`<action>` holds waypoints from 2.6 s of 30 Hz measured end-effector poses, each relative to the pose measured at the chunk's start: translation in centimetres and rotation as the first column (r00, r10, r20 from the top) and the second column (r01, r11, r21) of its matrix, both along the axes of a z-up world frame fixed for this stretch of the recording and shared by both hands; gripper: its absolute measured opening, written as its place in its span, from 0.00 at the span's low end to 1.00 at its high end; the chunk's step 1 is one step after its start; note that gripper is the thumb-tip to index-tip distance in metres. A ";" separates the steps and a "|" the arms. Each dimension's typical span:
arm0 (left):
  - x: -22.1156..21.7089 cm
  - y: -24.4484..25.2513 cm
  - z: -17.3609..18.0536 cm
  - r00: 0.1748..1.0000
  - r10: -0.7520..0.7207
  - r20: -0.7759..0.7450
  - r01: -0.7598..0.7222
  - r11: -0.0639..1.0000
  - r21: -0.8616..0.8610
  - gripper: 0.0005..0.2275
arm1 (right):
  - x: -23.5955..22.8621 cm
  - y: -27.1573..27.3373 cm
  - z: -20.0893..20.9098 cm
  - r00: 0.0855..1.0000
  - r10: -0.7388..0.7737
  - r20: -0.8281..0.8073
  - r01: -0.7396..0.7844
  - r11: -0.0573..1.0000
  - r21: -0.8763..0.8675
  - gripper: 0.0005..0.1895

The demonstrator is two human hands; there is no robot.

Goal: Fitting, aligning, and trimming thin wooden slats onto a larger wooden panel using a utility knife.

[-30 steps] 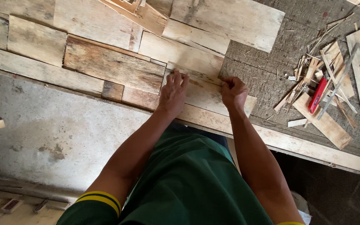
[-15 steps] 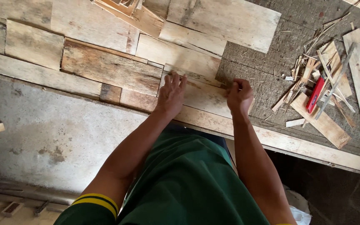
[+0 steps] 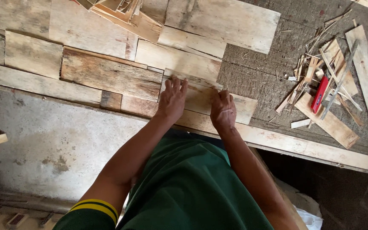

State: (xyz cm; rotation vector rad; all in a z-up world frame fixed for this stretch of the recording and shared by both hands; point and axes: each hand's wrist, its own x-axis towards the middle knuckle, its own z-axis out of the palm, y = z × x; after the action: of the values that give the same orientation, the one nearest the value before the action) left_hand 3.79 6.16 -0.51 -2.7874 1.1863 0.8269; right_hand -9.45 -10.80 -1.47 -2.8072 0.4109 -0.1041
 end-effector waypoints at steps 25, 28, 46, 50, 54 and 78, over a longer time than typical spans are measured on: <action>-4.2 -3.6 -2.8 0.966 -0.169 0.197 0.225 0.925 -0.305 0.32 | -0.2 0.0 -0.7 0.994 0.036 -0.104 -0.040 0.999 -0.036 0.34; -3.8 -3.8 -1.0 0.950 -0.258 0.176 0.284 0.947 -0.147 0.31 | -0.1 -0.3 1.0 0.991 0.039 -0.126 -0.038 0.999 0.011 0.30; -5.0 -5.3 0.3 0.952 -0.220 0.212 0.234 0.971 -0.042 0.34 | -14.5 -33.7 -4.7 0.850 -0.507 0.144 0.524 0.787 -0.326 0.29; -5.2 -6.3 0.2 0.987 -0.125 0.101 0.132 0.989 -0.065 0.37 | -15.1 -34.2 -4.5 0.770 -0.637 -0.047 0.634 0.771 -0.058 0.13; -5.1 -6.6 0.0 0.975 -0.169 0.148 0.171 0.985 -0.003 0.37 | -14.7 -35.8 -4.4 0.797 -0.596 -0.097 0.583 0.802 -0.130 0.12; -3.4 -4.0 -2.7 0.960 -0.260 0.100 0.275 0.943 -0.188 0.34 | -2.7 -3.5 1.4 0.882 -0.469 0.044 0.377 0.758 0.532 0.11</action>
State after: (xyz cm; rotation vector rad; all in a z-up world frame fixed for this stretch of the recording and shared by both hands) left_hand 0.40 2.17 -3.25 -2.6824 1.6726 0.6077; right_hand -12.10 -14.27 -0.11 -2.1149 0.8876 -0.2924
